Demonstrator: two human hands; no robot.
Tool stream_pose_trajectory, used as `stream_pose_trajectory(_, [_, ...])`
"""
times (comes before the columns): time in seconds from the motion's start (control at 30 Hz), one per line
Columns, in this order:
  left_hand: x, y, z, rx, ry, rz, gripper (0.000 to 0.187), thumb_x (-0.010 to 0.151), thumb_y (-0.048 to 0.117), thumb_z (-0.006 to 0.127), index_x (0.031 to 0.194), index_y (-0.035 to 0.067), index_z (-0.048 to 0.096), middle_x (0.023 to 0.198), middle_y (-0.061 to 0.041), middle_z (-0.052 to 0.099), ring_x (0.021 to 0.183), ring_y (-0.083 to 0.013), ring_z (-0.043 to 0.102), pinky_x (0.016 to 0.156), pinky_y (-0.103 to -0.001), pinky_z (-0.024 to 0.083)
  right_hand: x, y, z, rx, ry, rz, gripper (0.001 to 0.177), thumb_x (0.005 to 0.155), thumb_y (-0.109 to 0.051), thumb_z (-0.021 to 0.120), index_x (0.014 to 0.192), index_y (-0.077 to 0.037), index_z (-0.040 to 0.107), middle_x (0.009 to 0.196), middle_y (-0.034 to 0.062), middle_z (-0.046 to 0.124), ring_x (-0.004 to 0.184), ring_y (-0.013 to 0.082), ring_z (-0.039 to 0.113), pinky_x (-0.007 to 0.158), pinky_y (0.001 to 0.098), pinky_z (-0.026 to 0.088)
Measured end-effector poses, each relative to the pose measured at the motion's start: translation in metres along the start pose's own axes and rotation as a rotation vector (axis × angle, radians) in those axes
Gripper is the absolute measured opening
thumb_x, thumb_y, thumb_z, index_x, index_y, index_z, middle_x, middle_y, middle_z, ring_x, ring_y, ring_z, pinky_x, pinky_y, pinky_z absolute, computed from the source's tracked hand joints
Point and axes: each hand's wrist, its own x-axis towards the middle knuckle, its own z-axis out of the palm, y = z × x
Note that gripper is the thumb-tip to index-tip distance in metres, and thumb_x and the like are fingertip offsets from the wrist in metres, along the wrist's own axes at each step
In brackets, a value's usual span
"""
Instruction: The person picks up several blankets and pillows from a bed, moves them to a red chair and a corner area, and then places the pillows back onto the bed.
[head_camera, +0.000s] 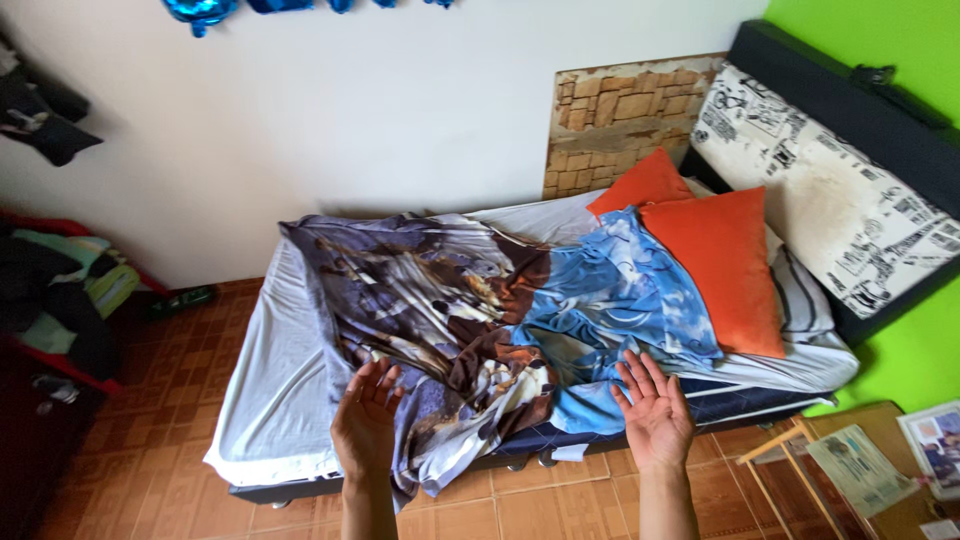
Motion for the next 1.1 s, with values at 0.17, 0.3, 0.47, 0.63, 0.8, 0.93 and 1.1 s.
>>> stream_pose_trajectory(0.17, [0.000,0.009,-0.008,-0.043,-0.042,0.007,0.039,0.104,0.027,0.048,0.128,0.000,0.062,0.132,-0.017,0.066,0.121,-0.0302,0.064,0.098,-0.043,0.051,-0.004,0.011,0.012,-0.011,0.020,0.031,0.066,0.101,-0.051,0.044,0.147,-0.004,0.048,0.154,0.0179,0.051,0.139,0.0302,0.048,0.107,0.0466,0.037])
stream_pose_trajectory(0.3, [0.000,0.014,-0.007,-0.008,-0.011,0.028,0.038,0.105,0.027,0.048,0.127,0.000,0.062,0.131,-0.018,0.066,0.120,-0.0306,0.064,0.097,-0.043,0.052,-0.003,0.010,0.022,-0.036,-0.002,0.022,0.065,0.101,-0.050,0.043,0.147,-0.004,0.049,0.154,0.0177,0.052,0.139,0.0298,0.048,0.109,0.0462,0.036])
stream_pose_trajectory(0.47, [0.004,0.017,-0.010,-0.011,-0.005,0.030,0.037,0.104,0.027,0.049,0.125,0.001,0.064,0.130,-0.018,0.067,0.119,-0.0306,0.065,0.096,-0.043,0.052,0.001,0.015,0.030,-0.034,0.001,0.014,0.064,0.101,-0.050,0.044,0.145,-0.004,0.051,0.153,0.0175,0.052,0.138,0.0296,0.049,0.110,0.0465,0.037])
stream_pose_trajectory(0.63, [0.010,0.017,-0.013,-0.013,-0.009,0.036,0.035,0.104,0.026,0.050,0.124,0.001,0.064,0.131,-0.018,0.067,0.119,-0.0305,0.065,0.096,-0.043,0.052,0.005,0.020,0.030,-0.026,-0.016,0.013,0.064,0.101,-0.049,0.045,0.144,-0.003,0.052,0.153,0.0180,0.053,0.137,0.0295,0.050,0.108,0.0464,0.037])
stream_pose_trajectory(0.8, [0.014,0.013,-0.011,-0.034,-0.030,0.030,0.036,0.104,0.027,0.049,0.124,0.001,0.065,0.129,-0.018,0.068,0.119,-0.0303,0.066,0.096,-0.043,0.052,0.007,0.022,0.028,-0.027,-0.019,0.013,0.064,0.101,-0.049,0.046,0.144,-0.003,0.052,0.152,0.0181,0.053,0.137,0.0298,0.050,0.109,0.0464,0.037])
stream_pose_trajectory(0.93, [0.015,0.008,-0.011,-0.031,-0.012,-0.001,0.035,0.105,0.026,0.049,0.124,0.001,0.064,0.128,-0.017,0.068,0.119,-0.0300,0.065,0.097,-0.043,0.052,0.008,0.024,0.021,-0.051,-0.001,0.034,0.064,0.101,-0.050,0.044,0.145,-0.003,0.052,0.153,0.0176,0.053,0.138,0.0296,0.049,0.109,0.0467,0.036])
stream_pose_trajectory(1.1, [0.017,-0.005,-0.019,-0.019,-0.005,-0.045,0.035,0.104,0.027,0.049,0.123,0.002,0.065,0.128,-0.015,0.069,0.118,-0.0289,0.066,0.096,-0.042,0.051,0.008,0.036,0.001,-0.074,0.046,0.084,0.064,0.101,-0.050,0.042,0.145,-0.005,0.052,0.153,0.0173,0.053,0.139,0.0294,0.049,0.110,0.0471,0.036])
